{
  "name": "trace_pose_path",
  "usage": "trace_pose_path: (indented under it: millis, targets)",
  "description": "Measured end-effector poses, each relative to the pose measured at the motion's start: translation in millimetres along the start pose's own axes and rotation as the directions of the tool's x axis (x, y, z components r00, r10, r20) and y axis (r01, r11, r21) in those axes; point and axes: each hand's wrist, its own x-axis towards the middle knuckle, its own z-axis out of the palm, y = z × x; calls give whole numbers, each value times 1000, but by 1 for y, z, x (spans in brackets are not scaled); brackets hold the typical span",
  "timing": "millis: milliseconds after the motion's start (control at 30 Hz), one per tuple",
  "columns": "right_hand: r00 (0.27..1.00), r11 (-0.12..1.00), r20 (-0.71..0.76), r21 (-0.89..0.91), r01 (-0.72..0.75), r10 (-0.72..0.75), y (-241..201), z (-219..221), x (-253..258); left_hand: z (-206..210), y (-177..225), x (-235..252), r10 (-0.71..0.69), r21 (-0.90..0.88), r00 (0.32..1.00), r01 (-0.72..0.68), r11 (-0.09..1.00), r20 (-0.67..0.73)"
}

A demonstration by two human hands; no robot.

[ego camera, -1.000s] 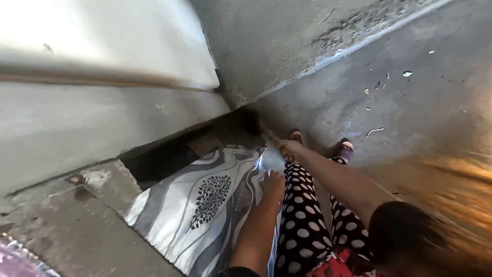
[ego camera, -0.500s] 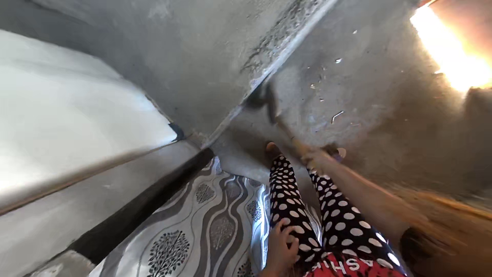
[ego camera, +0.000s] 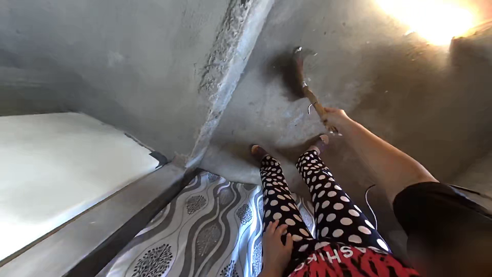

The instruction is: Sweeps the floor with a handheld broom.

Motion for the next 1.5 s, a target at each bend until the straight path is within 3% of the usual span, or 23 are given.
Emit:
trace_pose_path:
  millis: [67,133,267,367,433,533,667,767,867,967,1100,1267,1333,1400,1500]
  targets:
    - [995,997,94,-68,28,-21,24,-5,-35,13,17,0,1,5,999,-1,1000,-36]
    - [960,995,277,-94,-21,46,56,14,-64,26,33,-1,-18,15,999,18,1000,-35]
    - [812,977,550,-185,-110,195,112,84,-76,43,59,-9,-29,26,998,31,999,-64]
    - [821,933,504,-349,-92,270,127,89,-54,55,66,-8,47,27,995,-45,999,-85]
    - [877,910,410,-409,-71,253,118,47,-31,64,64,-3,53,80,997,-49,996,-57]
    - [995,984,73,-168,-60,73,124,-38,13,58,77,8,-64,41,996,61,997,66]
    - [994,999,-100,-38,-36,32,117,-139,42,57,82,29,-155,48,969,149,988,192]
    - [1000,998,18,-67,17,-16,120,-154,0,50,88,35,-146,78,972,133,988,187]
    - [959,995,277,-95,-36,61,148,-123,-49,34,99,31,-116,73,986,107,992,122]
    - [911,987,381,-89,-132,156,169,-87,-45,22,110,29,60,119,998,-61,991,15]
    - [964,980,224,-168,-110,147,132,-104,-17,6,120,26,258,208,963,-238,949,-75]
    - [985,989,-167,-132,-62,39,81,-144,29,-27,123,52,211,196,978,-206,959,-5]
    - [990,992,-140,-118,-33,17,56,-141,4,-52,132,72,243,174,970,-244,954,27]
    - [1000,997,-19,-75,22,-23,31,-120,-38,-81,141,91,283,203,958,-287,936,49]
    - [974,1000,227,-2,9,-8,0,-46,-83,-131,151,103,255,203,964,-265,943,73]
